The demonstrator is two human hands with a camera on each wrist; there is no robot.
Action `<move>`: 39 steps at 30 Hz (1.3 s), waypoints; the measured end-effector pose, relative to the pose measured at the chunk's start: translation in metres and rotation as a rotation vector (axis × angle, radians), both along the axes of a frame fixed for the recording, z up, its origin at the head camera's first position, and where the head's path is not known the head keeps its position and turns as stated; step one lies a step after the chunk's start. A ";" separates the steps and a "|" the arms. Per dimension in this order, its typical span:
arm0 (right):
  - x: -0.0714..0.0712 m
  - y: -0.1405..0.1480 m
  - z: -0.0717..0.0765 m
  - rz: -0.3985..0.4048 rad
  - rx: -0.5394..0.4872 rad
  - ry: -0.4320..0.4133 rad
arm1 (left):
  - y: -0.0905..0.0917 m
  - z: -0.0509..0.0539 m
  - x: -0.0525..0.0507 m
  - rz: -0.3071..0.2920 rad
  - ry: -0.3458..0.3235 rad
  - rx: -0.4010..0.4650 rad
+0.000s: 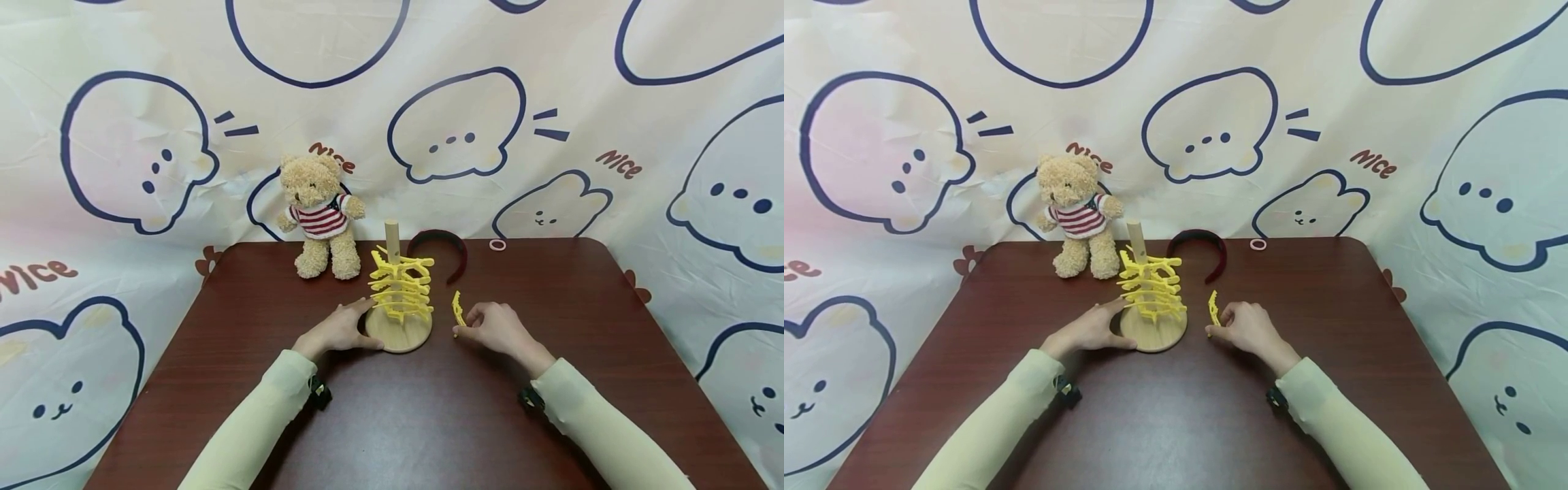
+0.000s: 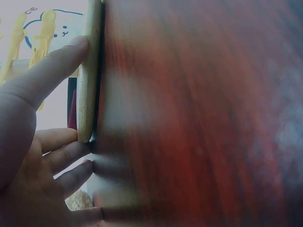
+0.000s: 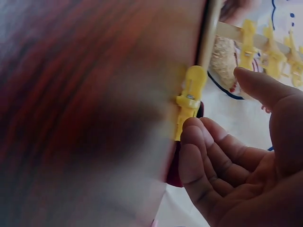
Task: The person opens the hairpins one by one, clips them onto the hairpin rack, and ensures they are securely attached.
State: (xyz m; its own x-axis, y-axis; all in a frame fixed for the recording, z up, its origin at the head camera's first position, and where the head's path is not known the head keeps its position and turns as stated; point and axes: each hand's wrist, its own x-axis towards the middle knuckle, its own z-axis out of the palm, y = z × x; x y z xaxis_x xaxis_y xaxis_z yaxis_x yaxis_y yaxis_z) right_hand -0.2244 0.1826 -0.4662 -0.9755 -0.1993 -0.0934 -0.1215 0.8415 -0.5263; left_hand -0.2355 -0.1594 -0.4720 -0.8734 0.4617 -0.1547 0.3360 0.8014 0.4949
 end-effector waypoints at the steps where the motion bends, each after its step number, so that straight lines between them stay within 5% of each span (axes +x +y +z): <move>1: -0.001 0.000 -0.001 0.000 0.017 -0.006 | 0.000 0.000 0.000 0.000 -0.002 -0.001; 19: -0.012 0.008 -0.003 0.031 0.183 -0.015 | 0.000 -0.003 -0.001 0.003 -0.017 -0.006; 39: -0.013 0.022 -0.002 0.003 0.173 0.004 | -0.001 -0.005 -0.002 0.000 -0.009 -0.014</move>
State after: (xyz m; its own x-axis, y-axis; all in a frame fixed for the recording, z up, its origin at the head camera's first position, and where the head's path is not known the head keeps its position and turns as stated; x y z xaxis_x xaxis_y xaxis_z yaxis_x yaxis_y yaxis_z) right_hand -0.2379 0.2043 -0.4679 -0.9753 -0.1837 -0.1225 -0.1262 0.9190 -0.3735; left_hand -0.2374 -0.1606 -0.4769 -0.8719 0.4596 -0.1690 0.3316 0.8081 0.4869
